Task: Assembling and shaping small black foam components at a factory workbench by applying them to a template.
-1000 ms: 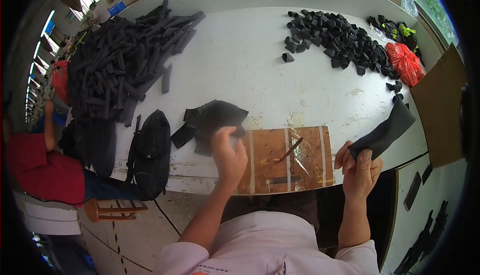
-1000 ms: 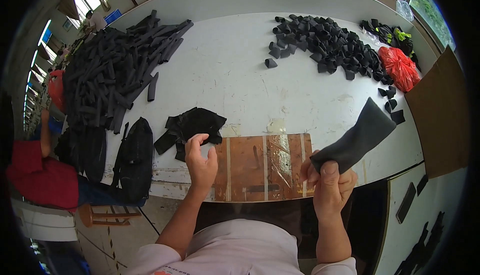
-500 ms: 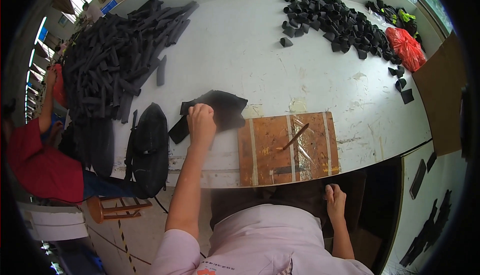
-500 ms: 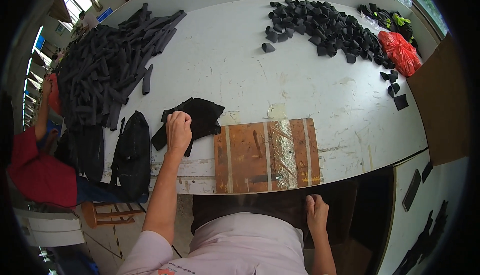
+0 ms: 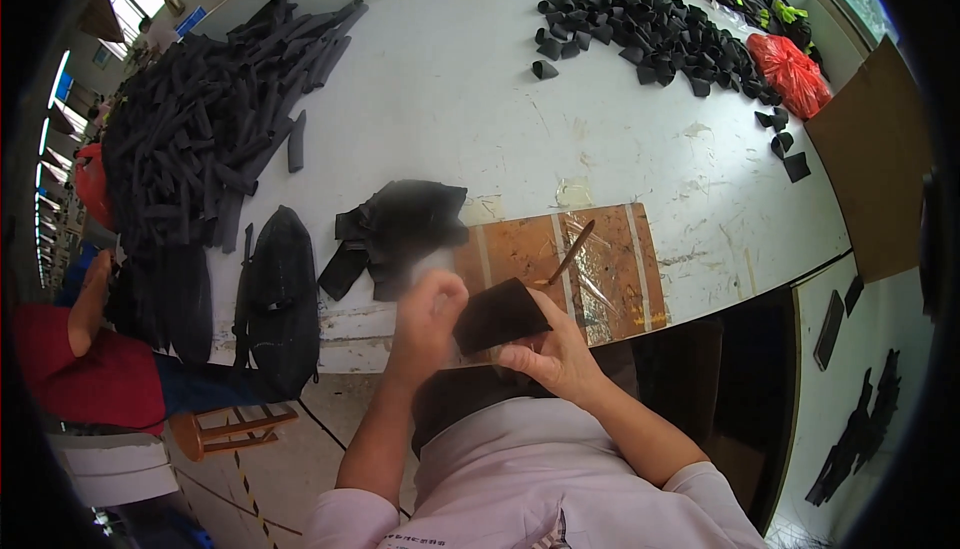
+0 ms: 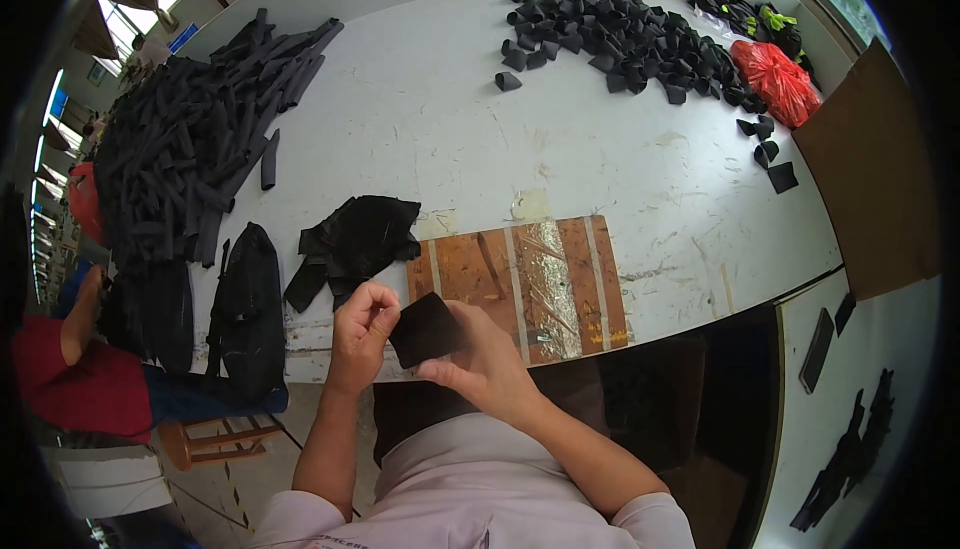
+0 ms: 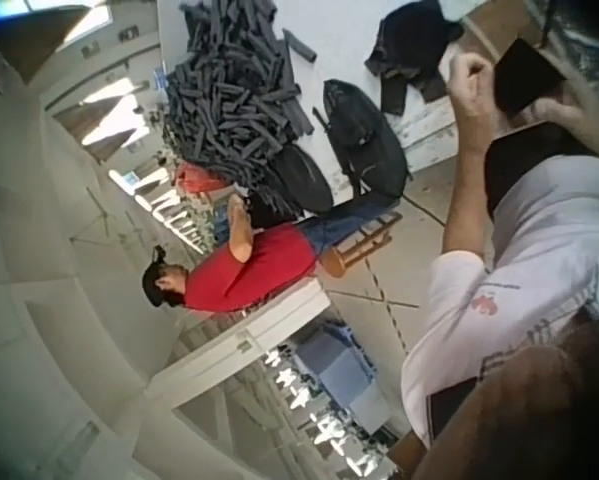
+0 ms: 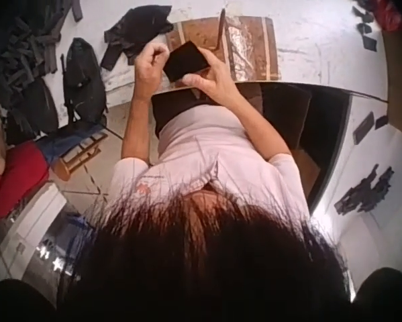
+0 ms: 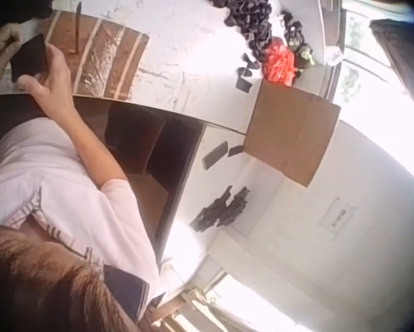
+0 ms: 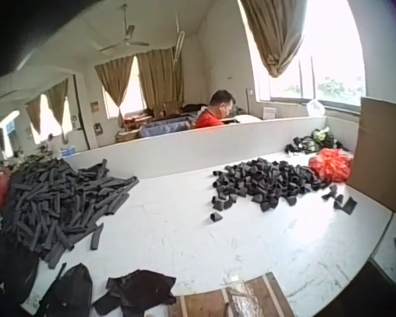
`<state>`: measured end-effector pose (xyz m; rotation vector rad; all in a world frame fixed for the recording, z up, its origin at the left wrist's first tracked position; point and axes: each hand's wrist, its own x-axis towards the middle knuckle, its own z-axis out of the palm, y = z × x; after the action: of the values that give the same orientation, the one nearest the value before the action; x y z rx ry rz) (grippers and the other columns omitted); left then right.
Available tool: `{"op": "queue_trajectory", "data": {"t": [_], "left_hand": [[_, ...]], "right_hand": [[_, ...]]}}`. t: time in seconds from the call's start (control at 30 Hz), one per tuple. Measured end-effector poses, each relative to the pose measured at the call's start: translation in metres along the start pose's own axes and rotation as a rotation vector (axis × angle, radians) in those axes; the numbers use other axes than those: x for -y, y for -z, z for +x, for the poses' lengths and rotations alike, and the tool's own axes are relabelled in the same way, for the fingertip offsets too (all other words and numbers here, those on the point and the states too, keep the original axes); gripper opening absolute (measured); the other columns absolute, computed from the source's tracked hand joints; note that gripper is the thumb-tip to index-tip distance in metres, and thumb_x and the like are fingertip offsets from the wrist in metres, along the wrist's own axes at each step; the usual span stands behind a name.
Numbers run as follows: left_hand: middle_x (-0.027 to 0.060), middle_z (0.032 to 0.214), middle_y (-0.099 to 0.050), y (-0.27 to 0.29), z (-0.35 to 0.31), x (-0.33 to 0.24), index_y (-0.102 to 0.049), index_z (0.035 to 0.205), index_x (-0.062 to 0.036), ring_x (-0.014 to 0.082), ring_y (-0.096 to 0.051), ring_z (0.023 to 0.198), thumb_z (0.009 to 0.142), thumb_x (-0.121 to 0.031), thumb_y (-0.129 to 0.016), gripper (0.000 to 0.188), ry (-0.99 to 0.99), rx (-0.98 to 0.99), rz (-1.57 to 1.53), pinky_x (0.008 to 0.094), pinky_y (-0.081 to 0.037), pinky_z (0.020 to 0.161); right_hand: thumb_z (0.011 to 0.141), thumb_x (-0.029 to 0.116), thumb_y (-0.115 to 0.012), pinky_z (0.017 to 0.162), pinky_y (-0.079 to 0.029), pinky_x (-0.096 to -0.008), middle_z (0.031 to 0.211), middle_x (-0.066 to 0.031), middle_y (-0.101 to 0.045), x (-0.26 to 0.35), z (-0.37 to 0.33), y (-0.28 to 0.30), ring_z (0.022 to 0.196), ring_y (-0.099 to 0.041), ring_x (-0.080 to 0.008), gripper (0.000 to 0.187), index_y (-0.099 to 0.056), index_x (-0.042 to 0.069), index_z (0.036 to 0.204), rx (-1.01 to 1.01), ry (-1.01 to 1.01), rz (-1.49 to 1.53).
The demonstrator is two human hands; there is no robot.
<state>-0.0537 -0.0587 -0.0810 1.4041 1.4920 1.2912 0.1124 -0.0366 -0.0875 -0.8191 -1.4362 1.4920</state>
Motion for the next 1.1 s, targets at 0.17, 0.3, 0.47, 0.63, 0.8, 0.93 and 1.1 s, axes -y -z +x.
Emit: {"op": "queue_trajectory", "data": {"t": [0.17,0.3,0.47,0.63,0.8,0.93,1.1], "left_hand": [[0.0022,0.077,-0.052,-0.042,-0.021,-0.002,-0.052,0.086,-0.0018,0.0086,-0.048,0.07,0.085,-0.011,-0.05,0.009,0.178,-0.305,-0.155,0.0221,-0.04,0.064],[0.0002,0.077,-0.053,-0.052,-0.025,-0.038,-0.054,0.088,-0.0017,0.0062,-0.049,0.07,0.083,-0.008,-0.053,0.008,0.342,-0.261,-0.537,0.0193,-0.039,0.065],[0.0033,0.08,-0.056,-0.051,-0.025,-0.044,-0.055,0.089,-0.0019,0.0094,-0.052,0.067,0.081,-0.011,-0.055,0.013,0.4,-0.122,-0.733,0.0221,-0.041,0.065],[0.0047,0.08,-0.057,-0.05,-0.024,-0.042,-0.055,0.09,-0.0015,0.0094,-0.052,0.07,0.08,-0.012,-0.056,0.014,0.502,-0.085,-0.693,0.0212,-0.042,0.065],[0.0014,0.074,-0.057,-0.059,-0.02,-0.03,-0.056,0.091,0.0003,0.0058,-0.051,0.067,0.08,-0.005,-0.055,0.012,0.338,-0.204,-0.565,0.0184,-0.04,0.062],[-0.0026,0.071,-0.054,-0.054,-0.024,-0.014,-0.057,0.087,0.0012,0.0028,-0.047,0.063,0.08,0.0,-0.056,0.007,0.345,-0.035,-0.393,0.0165,-0.038,0.057],[-0.0031,0.069,-0.053,-0.051,-0.028,-0.017,-0.056,0.082,0.0008,0.0026,-0.046,0.062,0.081,-0.004,-0.057,0.005,0.285,0.017,-0.267,0.0161,-0.037,0.056]], "right_hand": [[0.072,0.01,-0.064,0.054,-0.044,-0.0324,0.073,-0.0095,-0.055,0.007,0.007,0.006,0.061,-0.055,-0.026,0.015,-0.057,0.0,0.081,0.013,0.104,-0.412],[0.063,-0.002,-0.063,0.048,-0.041,-0.0321,0.066,-0.0074,-0.05,0.007,0.004,0.019,0.055,-0.051,-0.0252,0.019,-0.058,0.005,0.08,-0.149,0.389,-0.863],[0.057,0.006,-0.059,0.048,-0.041,-0.0321,0.069,-0.0068,-0.049,0.007,0.001,0.026,0.061,-0.051,-0.0223,0.022,-0.054,0.004,0.079,-0.097,0.499,-1.134],[0.06,0.006,-0.057,0.048,-0.041,-0.0322,0.069,-0.0063,-0.049,0.006,-0.002,0.027,0.061,-0.05,-0.0216,0.019,-0.054,0.004,0.079,-0.071,0.516,-1.202],[0.067,0.005,-0.06,0.051,-0.042,-0.0329,0.069,-0.0068,-0.051,0.006,-0.007,0.023,0.061,-0.053,-0.0235,0.015,-0.055,0.002,0.08,-0.046,0.35,-0.935],[0.071,0.007,-0.063,0.052,-0.041,-0.0313,0.065,-0.0097,-0.052,0.013,-0.011,0.027,0.058,-0.052,-0.0267,0.015,-0.056,-0.001,0.082,0.019,-0.088,-0.325],[0.069,0.008,-0.065,0.052,-0.041,-0.0288,0.063,-0.0109,-0.052,0.007,-0.016,0.034,0.056,-0.05,-0.0264,0.017,-0.057,-0.001,0.08,-0.023,-0.269,-0.115]]}}
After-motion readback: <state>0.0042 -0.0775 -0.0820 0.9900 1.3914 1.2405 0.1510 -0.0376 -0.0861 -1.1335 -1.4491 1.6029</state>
